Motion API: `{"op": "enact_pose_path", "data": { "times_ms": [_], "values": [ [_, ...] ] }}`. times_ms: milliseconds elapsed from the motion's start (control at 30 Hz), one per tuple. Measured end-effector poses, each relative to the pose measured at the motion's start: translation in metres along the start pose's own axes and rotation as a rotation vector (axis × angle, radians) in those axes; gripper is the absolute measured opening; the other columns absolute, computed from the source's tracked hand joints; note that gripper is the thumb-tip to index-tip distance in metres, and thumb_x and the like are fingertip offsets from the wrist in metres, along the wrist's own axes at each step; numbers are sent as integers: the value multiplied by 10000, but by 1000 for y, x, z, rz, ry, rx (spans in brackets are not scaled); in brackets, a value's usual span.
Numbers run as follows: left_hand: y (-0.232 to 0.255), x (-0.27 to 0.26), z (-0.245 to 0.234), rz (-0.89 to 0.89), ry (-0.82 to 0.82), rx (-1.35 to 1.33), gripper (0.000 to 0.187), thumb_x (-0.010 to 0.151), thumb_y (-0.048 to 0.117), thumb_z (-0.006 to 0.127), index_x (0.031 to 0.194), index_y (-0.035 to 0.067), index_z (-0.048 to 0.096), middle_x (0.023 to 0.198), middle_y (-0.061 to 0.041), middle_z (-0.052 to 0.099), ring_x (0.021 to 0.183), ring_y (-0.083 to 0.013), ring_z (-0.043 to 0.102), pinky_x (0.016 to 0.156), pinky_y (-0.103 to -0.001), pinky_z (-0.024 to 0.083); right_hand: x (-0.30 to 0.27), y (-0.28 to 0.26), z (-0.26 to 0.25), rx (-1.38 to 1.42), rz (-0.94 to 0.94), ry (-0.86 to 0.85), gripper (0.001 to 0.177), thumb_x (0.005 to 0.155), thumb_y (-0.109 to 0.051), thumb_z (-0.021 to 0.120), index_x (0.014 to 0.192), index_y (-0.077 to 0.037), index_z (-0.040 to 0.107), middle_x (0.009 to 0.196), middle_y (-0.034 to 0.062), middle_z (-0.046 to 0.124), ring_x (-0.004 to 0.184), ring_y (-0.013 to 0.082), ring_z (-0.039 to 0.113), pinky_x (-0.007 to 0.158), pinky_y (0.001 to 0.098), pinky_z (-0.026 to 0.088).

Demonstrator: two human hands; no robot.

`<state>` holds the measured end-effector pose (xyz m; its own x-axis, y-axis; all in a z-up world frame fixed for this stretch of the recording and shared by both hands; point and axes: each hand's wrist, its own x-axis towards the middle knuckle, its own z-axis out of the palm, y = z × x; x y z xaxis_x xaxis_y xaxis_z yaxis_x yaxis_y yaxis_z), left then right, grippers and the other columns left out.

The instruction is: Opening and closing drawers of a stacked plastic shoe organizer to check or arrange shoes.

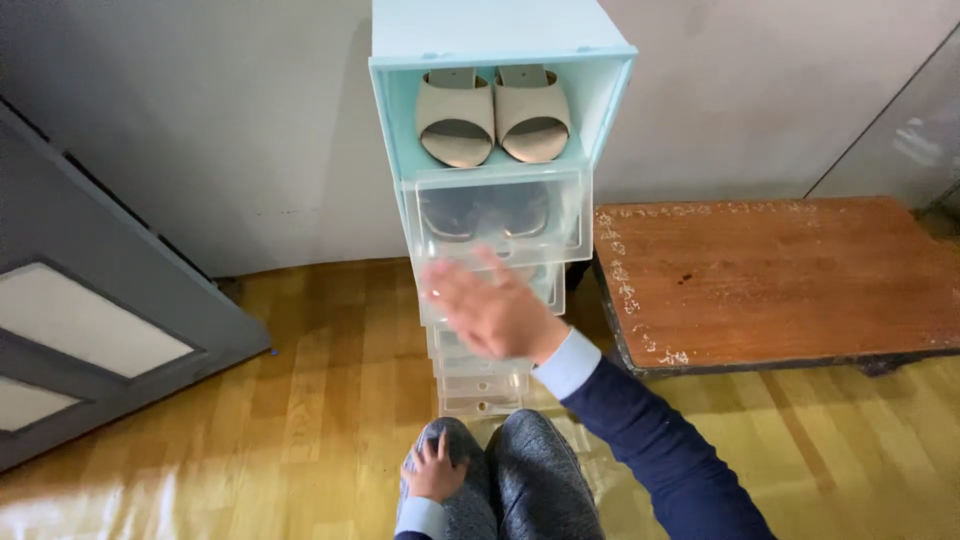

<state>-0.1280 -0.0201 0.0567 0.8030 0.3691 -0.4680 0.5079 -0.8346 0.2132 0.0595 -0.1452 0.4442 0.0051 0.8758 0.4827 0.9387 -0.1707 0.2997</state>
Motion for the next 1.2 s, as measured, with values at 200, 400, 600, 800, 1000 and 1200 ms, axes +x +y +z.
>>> {"op": "enact_pose_path", "data": {
  "times_ms": [200, 400, 600, 800, 1000, 1200],
  "values": [
    [14, -24, -13, -127, 136, -19, 950, 809, 788, 587, 1594, 385, 236, 1665, -149, 223, 1467, -447, 298, 1032, -729, 335, 8, 45, -3, -289, 944, 341, 750, 1089, -404, 464, 1646, -1, 165, 1730, 210, 134, 1623, 348, 110, 1239, 712, -46],
    [20, -20, -24, -135, 85, 6, 940, 836, 761, 575, 1613, 367, 221, 1662, -185, 230, 1433, -452, 346, 1031, -671, 377, 72, -23, -21, 107, 559, -227, 615, 987, -534, 469, 1538, -282, 360, 1615, -61, 372, 1598, 165, 244, 1304, 685, -11],
    [18, -16, -14, -123, 167, -16, 864, 855, 733, 569, 1580, 353, 292, 1626, -205, 274, 1430, -456, 342, 1048, -674, 356, 47, 29, -24, -191, 818, 146, 640, 1064, -458, 453, 1627, -183, 320, 1700, 95, 295, 1602, 265, 233, 1226, 713, 3],
    [25, -17, -23, -132, 134, 0, 865, 829, 716, 593, 1570, 371, 311, 1635, -179, 282, 1448, -424, 345, 1055, -667, 364, 52, 6, -5, -16, 678, 319, 751, 1079, -465, 410, 1641, -9, 212, 1716, 197, 204, 1606, 356, 170, 1245, 703, -24],
    [24, -8, -16, -145, 134, 6, 869, 830, 730, 593, 1566, 375, 300, 1619, -171, 291, 1441, -420, 336, 1055, -662, 362, 46, 39, -13, -330, 873, 182, 686, 1057, -467, 423, 1608, -108, 229, 1716, 135, 219, 1614, 279, 196, 1215, 701, -77],
    [24, 0, -12, -142, 134, 14, 876, 815, 738, 602, 1559, 376, 314, 1601, -150, 314, 1447, -388, 347, 1081, -620, 372, 74, -13, 4, 28, 624, 217, 665, 1042, -305, 485, 1630, -64, 290, 1710, 94, 275, 1630, 260, 204, 1297, 667, 5]
  ]
}}
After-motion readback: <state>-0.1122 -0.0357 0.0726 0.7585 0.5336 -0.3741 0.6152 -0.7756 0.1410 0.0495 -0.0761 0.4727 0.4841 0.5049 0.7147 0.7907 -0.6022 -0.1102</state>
